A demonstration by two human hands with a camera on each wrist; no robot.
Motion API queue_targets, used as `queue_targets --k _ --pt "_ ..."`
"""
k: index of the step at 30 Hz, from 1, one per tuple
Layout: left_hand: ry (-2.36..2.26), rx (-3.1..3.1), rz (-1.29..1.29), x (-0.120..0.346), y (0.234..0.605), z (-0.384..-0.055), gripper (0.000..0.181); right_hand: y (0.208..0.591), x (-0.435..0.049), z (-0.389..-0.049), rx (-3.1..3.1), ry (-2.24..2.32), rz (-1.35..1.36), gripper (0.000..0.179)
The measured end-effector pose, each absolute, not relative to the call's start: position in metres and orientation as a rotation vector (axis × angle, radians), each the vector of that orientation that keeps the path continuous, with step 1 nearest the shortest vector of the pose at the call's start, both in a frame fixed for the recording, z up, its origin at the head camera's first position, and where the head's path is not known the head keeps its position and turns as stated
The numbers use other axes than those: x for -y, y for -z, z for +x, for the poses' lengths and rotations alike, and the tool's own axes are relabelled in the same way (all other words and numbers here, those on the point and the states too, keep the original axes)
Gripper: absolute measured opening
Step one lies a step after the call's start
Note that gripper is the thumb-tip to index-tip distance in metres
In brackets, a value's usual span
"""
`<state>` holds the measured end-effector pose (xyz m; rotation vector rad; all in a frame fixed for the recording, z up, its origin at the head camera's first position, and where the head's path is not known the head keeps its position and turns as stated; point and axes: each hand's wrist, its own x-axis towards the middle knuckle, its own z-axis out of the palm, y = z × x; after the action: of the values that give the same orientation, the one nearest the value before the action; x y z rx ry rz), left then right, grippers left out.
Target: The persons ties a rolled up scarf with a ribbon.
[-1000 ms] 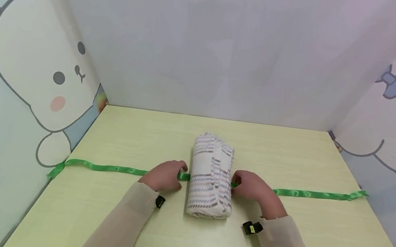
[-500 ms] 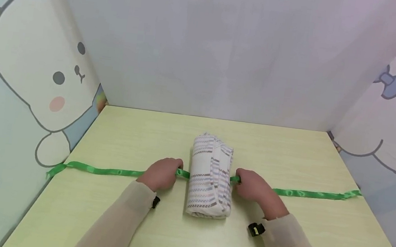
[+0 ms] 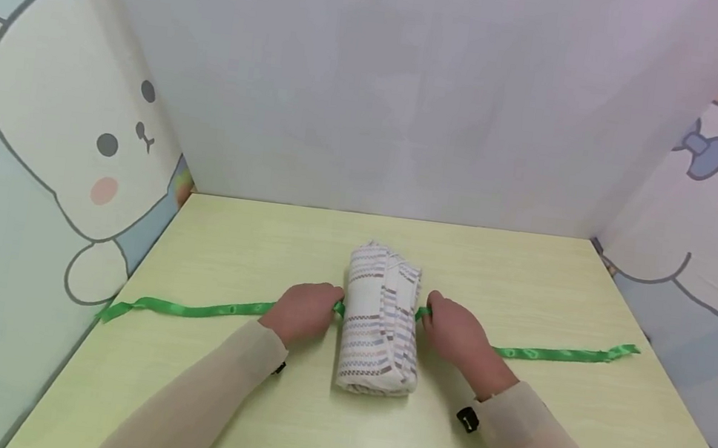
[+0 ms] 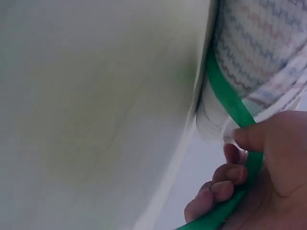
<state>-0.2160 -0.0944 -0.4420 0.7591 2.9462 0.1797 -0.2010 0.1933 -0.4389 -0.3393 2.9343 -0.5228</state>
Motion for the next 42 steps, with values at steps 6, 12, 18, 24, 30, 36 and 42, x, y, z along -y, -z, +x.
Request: queue_targets --k 6,12,18,24,30,36,42 --pt "-0.27 -3.002 0.711 0.084 0.437 -0.215 0.014 0.439 -0.186 -0.199 -3.05 0.635 -0.268 0.017" --pt "-0.3 -3.125 0.663 0.078 0.433 -0.206 0.014 0.434 -0.179 -0.19 -3.152 0.662 -0.152 0.026" --pt "-0.271 -3.287 0.442 0.073 0.431 -0.198 0.02 0.432 -0.175 -0.185 -3.18 0.619 -0.022 0.039" --pt "-0.332 -3.096 0.039 0.069 0.423 -0.184 0.045 0.426 -0.175 -0.18 -2.947 0.488 0.139 0.056" --pt "-0.421 -2.924 -0.052 0.067 0.426 -0.175 0.06 0.424 -0.17 -0.176 -2.763 0.584 0.119 0.07" --pt "-0.571 -2.842 -0.094 0.065 0.432 -0.172 0.061 0.426 -0.165 -0.175 -2.749 0.74 0.041 0.067" --pt "-0.773 -2.872 -0.088 0.059 0.436 -0.171 0.062 0.429 -0.161 -0.176 -2.804 0.791 0.006 0.056"
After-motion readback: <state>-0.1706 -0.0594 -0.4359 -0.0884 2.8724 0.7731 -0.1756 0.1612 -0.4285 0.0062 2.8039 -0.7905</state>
